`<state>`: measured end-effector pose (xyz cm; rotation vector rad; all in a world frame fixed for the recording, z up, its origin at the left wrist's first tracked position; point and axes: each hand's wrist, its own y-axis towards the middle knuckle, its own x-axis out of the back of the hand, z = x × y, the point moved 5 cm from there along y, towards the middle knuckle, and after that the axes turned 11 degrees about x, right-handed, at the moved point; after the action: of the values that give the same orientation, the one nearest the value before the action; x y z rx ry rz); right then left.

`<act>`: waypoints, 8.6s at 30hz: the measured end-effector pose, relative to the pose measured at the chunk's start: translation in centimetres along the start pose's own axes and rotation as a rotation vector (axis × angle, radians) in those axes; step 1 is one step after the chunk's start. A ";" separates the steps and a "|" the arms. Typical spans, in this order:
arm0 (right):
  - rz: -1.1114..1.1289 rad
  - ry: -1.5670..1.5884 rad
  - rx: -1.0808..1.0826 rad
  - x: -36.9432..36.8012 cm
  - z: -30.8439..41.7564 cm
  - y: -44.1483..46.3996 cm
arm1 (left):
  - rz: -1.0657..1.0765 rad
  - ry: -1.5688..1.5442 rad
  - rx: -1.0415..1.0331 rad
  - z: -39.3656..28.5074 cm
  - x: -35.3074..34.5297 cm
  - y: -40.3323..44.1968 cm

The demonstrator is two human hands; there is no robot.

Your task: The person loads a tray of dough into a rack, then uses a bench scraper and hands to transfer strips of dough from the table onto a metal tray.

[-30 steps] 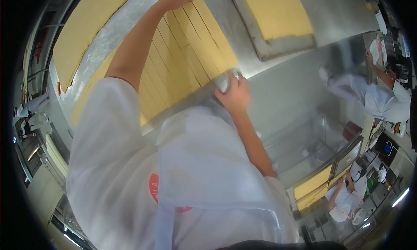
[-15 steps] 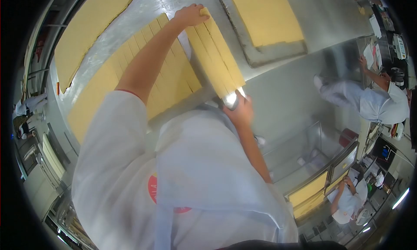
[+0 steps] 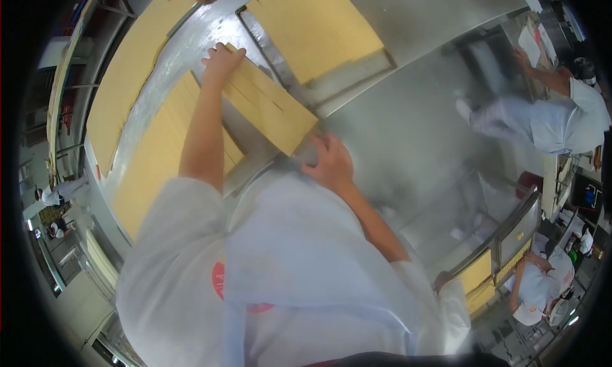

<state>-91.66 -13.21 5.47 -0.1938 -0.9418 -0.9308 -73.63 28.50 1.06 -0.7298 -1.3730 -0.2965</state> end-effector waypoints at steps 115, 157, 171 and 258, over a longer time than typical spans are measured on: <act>-0.241 -0.262 -0.498 21.2 -14.1 -16.1 | -0.307 -0.472 -0.923 -22.6 -2.2 -25.1; -0.352 -0.268 -0.816 -3.4 23.6 -20.5 | -0.371 -0.168 -0.926 10.0 -5.5 -2.9; -0.408 -0.296 -0.898 -7.8 27.2 -26.8 | -0.268 -0.263 -1.123 11.7 -10.6 -7.3; -0.461 -0.166 -0.913 17.5 -26.0 -23.4 | 0.790 -0.413 -1.195 -31.7 -9.0 -34.8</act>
<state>-89.18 -51.41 -2.39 -0.8619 -0.6562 -1.7583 -71.36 -19.35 2.09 -2.3440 -1.0643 -0.3208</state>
